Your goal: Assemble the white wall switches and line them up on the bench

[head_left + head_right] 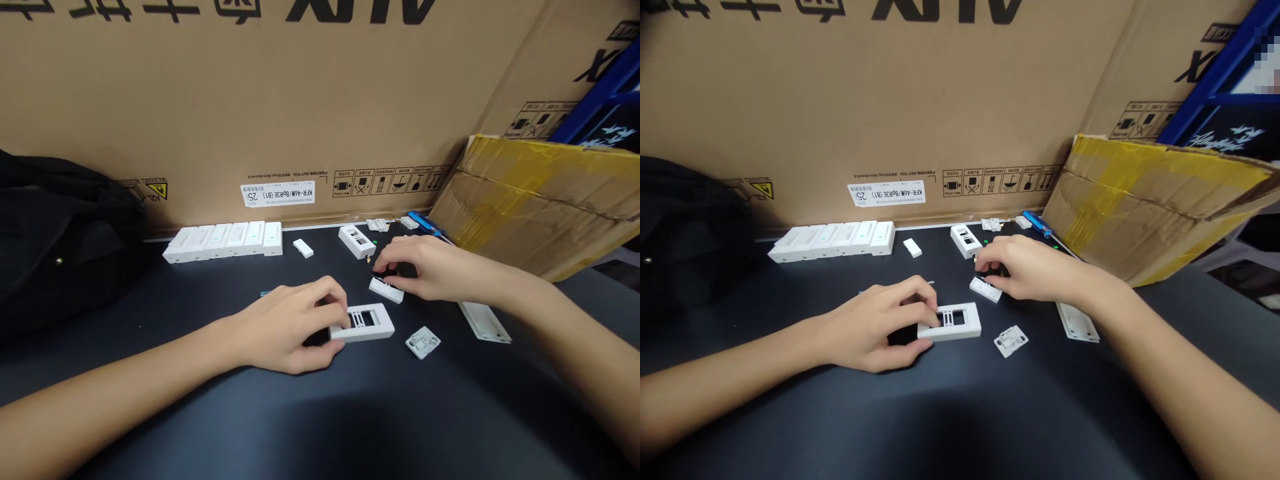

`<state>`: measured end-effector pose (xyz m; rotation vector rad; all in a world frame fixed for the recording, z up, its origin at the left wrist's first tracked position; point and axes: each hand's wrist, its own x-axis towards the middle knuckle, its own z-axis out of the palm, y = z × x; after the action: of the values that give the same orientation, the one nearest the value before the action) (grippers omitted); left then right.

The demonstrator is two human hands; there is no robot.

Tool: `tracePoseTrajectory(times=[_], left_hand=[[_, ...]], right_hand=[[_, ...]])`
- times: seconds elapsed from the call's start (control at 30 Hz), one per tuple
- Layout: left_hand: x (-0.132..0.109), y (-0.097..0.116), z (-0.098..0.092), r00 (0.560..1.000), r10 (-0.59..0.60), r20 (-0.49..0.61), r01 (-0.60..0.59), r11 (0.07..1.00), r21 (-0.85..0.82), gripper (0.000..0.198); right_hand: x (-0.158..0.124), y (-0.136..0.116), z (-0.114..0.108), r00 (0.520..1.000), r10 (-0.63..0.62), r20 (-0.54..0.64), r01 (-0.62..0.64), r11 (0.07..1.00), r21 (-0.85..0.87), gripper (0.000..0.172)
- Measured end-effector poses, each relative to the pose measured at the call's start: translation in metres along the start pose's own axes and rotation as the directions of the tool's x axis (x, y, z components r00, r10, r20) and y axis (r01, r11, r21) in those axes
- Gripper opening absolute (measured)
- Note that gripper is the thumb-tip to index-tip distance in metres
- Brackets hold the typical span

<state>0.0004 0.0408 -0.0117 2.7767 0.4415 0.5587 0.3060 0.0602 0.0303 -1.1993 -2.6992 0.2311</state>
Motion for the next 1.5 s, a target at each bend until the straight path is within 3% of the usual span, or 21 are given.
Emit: tracePoseTrajectory(times=[0.27,0.43,0.6,0.73,0.87,1.0,1.27,1.5], left_hand=[[0.002,0.002,-0.001,0.999,0.001,-0.036,-0.002,1.000,-0.013,0.010],[0.003,0.002,0.000,1.000,-0.018,-0.021,0.018,1.000,0.008,0.010],[0.003,-0.001,0.000,0.999,-0.042,-0.033,0.038,0.993,-0.114,0.007],[0.003,-0.004,0.000,0.996,-0.061,-0.068,0.048,0.982,-0.181,0.011],[0.002,-0.004,-0.001,0.985,-0.139,-0.098,0.115,0.969,-0.218,0.017],[-0.001,-0.004,0.000,0.974,-0.188,-0.127,0.162,0.969,-0.188,0.019],[0.000,-0.004,0.001,0.991,-0.075,-0.113,0.071,0.997,-0.038,0.019],[0.001,-0.002,0.004,0.979,-0.158,-0.127,0.164,0.986,0.039,0.011]], right_hand=[[0.005,-0.011,0.004,1.000,0.025,0.006,-0.025,0.999,-0.024,0.007],[0.005,-0.016,0.004,0.996,0.087,0.015,-0.087,0.996,0.009,0.012],[0.005,-0.016,0.004,0.990,0.124,0.063,-0.125,0.992,0.005,0.015],[0.000,-0.018,-0.011,0.991,0.106,0.087,-0.106,0.994,-0.013,0.002],[-0.010,-0.022,-0.031,0.984,0.165,0.065,-0.169,0.984,0.054,0.005],[-0.015,-0.024,-0.033,0.971,0.180,0.156,-0.197,0.975,0.101,0.003],[-0.024,-0.016,-0.040,0.900,0.311,0.307,-0.348,0.935,0.074,0.010],[-0.041,0.001,-0.047,0.760,0.499,0.417,-0.503,0.857,-0.111,0.025]])
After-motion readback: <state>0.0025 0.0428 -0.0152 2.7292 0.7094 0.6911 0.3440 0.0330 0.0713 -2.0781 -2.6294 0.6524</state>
